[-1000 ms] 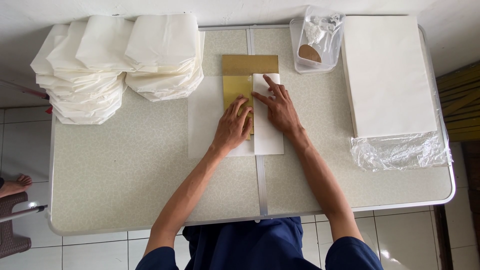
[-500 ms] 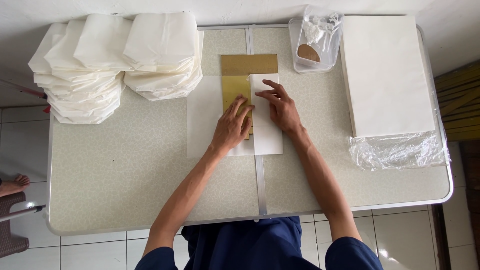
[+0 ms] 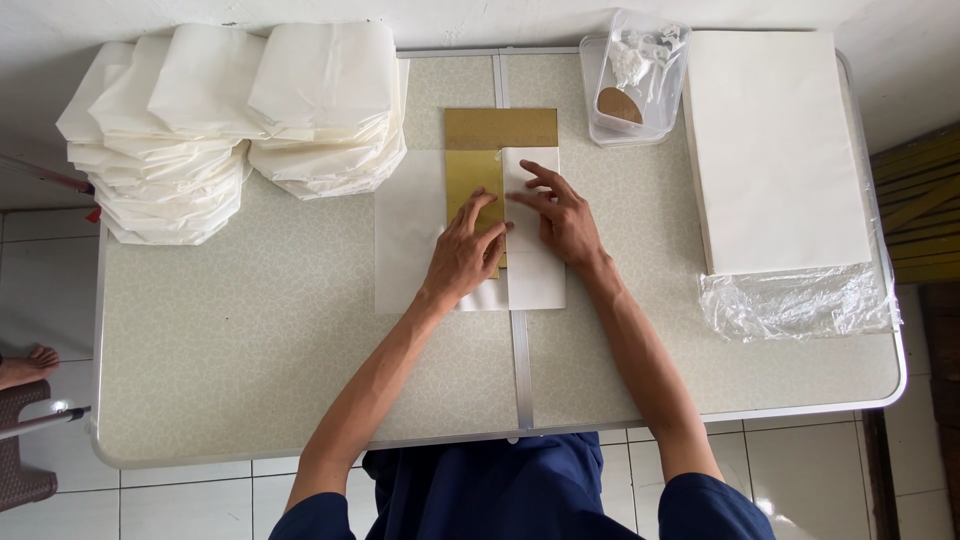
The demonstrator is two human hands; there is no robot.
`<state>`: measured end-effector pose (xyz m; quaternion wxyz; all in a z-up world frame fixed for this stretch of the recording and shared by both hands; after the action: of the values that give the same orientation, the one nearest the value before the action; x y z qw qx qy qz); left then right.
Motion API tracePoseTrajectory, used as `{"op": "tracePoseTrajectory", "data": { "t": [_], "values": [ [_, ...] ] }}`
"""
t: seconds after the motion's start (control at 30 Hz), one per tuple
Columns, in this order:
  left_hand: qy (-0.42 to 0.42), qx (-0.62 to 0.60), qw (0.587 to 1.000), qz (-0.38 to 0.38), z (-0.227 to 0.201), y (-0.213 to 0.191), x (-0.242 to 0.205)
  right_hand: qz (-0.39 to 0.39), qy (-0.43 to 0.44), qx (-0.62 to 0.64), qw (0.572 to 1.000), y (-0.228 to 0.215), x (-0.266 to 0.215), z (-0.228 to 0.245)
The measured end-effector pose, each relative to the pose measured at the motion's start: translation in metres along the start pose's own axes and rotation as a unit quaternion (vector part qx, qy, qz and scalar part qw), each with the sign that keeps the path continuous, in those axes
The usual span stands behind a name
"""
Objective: The person folds a white sheet of paper over a yellow template on a table, repeatedly pressing and smoothing the creases. They then fold the paper in half and continue to press the edges to form a neat packet.
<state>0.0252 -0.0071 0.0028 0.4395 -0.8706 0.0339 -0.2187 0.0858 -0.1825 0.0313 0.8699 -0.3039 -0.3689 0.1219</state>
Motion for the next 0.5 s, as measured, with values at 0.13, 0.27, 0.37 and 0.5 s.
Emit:
{"op": "tracePoseTrajectory", "data": {
  "t": [0.13,0.27,0.37,0.5],
  "values": [
    [-0.002,-0.007,1.000,0.005,-0.004,-0.006,0.003,-0.004,-0.023,-0.026,0.999,0.003,0.003,0.001],
    [-0.016,-0.026,0.999,0.026,-0.014,-0.021,0.006,0.009,-0.042,-0.018,0.999,0.000,0.003,0.001],
    [-0.026,-0.030,0.999,0.036,-0.013,-0.020,0.006,0.023,-0.039,-0.014,0.999,-0.005,0.006,0.006],
    [-0.052,-0.029,0.994,0.091,-0.032,-0.040,0.011,0.014,0.022,0.070,0.997,-0.015,0.014,0.016]
  ]
}}
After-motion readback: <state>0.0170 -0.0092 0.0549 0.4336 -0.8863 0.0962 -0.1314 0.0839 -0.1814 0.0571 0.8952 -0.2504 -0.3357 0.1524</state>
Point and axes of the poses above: each hand's wrist, its own x-axis towards the middle knuckle, its own y-axis out of the palm, z = x × y, the point moved 3 cm from there along x, towards the middle knuckle, and after that the axes turned 2 degrees about -z, right-handed, at the moved point
